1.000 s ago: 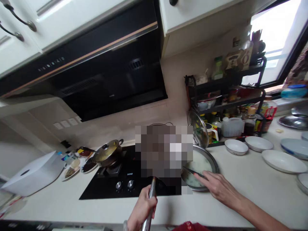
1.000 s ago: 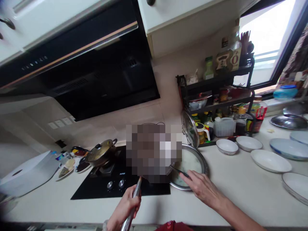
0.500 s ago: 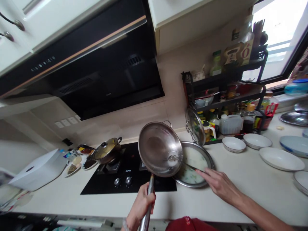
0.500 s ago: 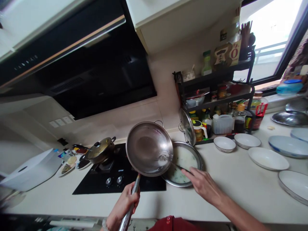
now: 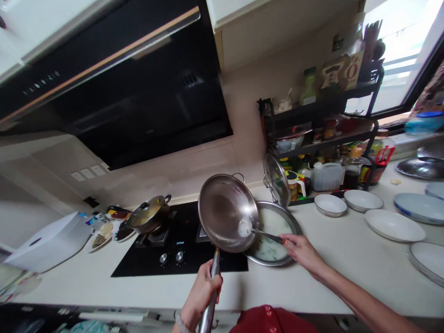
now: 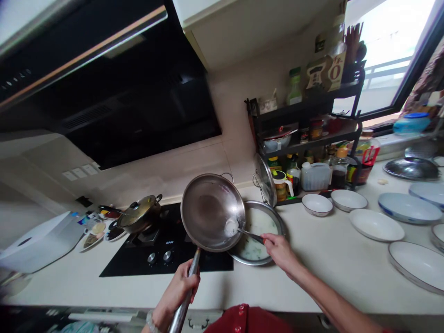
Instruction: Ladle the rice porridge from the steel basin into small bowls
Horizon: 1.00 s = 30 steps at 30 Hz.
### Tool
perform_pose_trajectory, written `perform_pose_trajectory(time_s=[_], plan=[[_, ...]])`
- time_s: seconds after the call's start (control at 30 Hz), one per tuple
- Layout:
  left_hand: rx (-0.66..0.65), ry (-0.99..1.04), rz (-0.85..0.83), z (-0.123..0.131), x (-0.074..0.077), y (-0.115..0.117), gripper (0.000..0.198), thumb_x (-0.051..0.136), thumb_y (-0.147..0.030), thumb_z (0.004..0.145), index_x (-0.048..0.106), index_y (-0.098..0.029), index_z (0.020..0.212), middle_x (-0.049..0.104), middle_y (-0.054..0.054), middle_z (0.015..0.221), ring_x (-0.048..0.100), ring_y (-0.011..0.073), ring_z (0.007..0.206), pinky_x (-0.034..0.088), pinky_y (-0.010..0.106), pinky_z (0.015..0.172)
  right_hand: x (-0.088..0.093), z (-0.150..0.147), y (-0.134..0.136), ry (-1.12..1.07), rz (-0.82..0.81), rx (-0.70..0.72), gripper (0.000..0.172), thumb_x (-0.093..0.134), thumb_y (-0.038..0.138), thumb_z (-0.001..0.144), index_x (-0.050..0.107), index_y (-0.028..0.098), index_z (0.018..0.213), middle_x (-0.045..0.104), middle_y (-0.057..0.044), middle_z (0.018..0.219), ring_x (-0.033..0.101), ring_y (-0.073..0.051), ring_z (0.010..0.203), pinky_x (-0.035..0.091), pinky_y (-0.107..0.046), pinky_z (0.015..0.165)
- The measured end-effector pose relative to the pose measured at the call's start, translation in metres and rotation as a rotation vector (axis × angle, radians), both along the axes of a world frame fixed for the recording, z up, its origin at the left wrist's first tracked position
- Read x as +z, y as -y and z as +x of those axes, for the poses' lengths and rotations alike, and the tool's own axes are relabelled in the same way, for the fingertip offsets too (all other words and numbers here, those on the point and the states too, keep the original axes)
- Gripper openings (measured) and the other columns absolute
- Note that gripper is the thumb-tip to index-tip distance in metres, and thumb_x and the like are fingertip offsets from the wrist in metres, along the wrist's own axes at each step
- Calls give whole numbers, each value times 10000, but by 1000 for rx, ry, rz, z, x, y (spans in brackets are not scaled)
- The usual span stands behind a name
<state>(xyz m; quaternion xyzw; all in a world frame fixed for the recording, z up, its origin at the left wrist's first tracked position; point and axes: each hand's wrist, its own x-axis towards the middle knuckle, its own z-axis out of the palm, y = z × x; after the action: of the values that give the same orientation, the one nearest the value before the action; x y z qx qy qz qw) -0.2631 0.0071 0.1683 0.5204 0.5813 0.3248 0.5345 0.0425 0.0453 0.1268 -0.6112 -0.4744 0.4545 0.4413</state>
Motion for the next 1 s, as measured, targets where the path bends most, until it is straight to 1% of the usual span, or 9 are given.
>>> perform_pose_trajectory(time_s=[0.07,0.13,0.27,0.37,0.5,0.6,0.67,0.77,1.0], plan=[[1,-14,-9,0,-1,1,148,483,-202,571,398,-213,691,440,-78,455,369,66,332,330,190,321,10,1,0,-233,-186,-50,347,536,312,715,633,108,979,398,75,436,316,-83,343,185,-207,363],[7,-17,-16,0,-3,2,148,484,-206,577,401,-213,699,439,-78,460,372,68,338,331,192,323,21,5,1,-362,-257,-58,400,569,302,658,598,90,996,344,104,445,221,-47,353,96,-196,395],[9,-38,1,1,-3,0,143,491,-201,594,403,-211,707,433,-80,474,383,69,347,328,190,331,39,22,7,-337,-232,-53,545,604,362,614,581,72,1074,343,106,458,204,-44,388,72,-204,420],[30,-81,-2,4,2,0,150,501,-195,607,398,-212,715,425,-84,488,392,71,349,328,190,338,38,42,14,-205,-174,-68,592,587,441,644,599,69,1105,342,99,456,258,-67,392,125,-207,402],[68,-123,-35,11,9,4,181,530,-192,629,408,-210,763,387,-103,488,378,69,347,327,187,347,13,71,22,148,43,-12,459,486,433,762,680,114,1028,507,17,464,465,-145,426,371,-262,418],[87,-172,-31,17,13,9,191,546,-179,648,424,-205,793,361,-107,515,358,61,362,292,177,361,-11,82,26,468,347,54,346,453,334,831,715,193,1009,728,-80,763,670,-218,674,538,-320,627],[83,-225,4,20,16,12,178,536,-152,654,433,-202,790,355,-99,546,357,61,398,283,182,390,-23,82,29,629,528,96,351,420,262,870,705,219,1071,744,-91,894,700,-218,765,559,-306,674],[74,-312,81,24,25,15,176,528,-92,635,452,-193,757,344,-82,592,353,72,497,283,194,466,-32,76,30,772,697,133,395,378,186,904,672,213,1167,716,-88,833,691,-185,689,556,-257,612],[-4,-515,124,29,41,17,199,501,-45,636,414,-209,712,326,-72,604,311,100,578,236,239,531,-33,53,16,771,811,115,390,360,163,940,661,175,1189,619,-70,786,638,-127,651,535,-195,626]])
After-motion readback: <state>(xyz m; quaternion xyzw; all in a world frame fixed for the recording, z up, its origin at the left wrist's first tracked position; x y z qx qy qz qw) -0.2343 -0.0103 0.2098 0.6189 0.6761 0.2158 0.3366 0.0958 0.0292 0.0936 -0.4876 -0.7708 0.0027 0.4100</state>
